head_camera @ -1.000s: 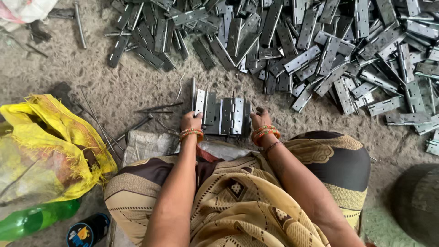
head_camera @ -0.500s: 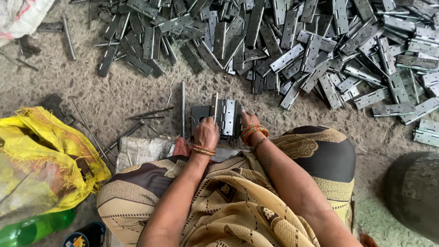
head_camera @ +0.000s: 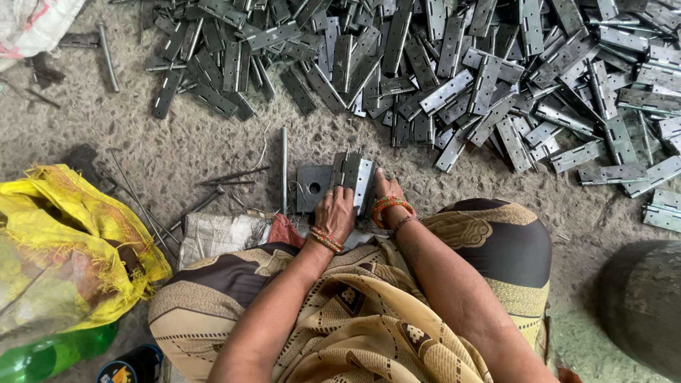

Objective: The person sits on the floor and assembles metal hinges by hand. They pick up hinge plates and pins from a large pile, align them on a small metal block, and use a cylindrical tool to press the pins into place. The assembled hinges are placed into a nearby bucket.

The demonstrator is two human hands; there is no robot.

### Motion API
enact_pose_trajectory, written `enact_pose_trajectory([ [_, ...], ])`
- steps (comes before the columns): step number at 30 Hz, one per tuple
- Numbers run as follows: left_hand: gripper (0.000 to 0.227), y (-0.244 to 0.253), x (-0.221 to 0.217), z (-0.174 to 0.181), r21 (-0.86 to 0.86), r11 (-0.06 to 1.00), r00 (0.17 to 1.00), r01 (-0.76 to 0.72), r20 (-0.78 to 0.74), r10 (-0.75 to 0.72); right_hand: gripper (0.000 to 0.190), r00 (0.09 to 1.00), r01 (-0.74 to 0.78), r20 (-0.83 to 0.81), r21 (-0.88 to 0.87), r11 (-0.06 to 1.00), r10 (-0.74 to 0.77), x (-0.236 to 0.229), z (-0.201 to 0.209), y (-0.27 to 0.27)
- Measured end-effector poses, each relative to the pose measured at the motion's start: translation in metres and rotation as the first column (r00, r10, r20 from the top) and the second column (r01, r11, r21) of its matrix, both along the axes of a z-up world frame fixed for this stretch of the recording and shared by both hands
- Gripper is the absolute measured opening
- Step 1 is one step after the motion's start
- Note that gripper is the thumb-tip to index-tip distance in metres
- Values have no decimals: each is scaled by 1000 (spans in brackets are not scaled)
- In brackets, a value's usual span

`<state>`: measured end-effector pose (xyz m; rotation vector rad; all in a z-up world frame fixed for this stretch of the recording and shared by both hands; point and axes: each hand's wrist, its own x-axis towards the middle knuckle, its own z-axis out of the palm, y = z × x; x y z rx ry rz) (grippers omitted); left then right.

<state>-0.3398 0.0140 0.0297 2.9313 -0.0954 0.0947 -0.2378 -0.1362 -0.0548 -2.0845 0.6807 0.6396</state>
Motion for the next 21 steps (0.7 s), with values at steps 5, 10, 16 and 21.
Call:
enact_pose_trajectory([
  [5,45,17,16,-23,-317,926,977,-203,-6,212,85,996,83,-42,104,991,-79,4,-22,4],
  [10,55,35,26,-46,-295,888,928,-353,10,373,92,999,7,-33,-6,1000,-7,3,-34,6],
  [16,54,33,43,-64,-377,846,924,-377,-95,370,102,993,-65,-99,-2,998,65,10,-11,12],
  [21,56,22,45,-65,-446,778,895,-442,-282,347,112,998,-61,-40,-79,995,58,0,17,14],
])
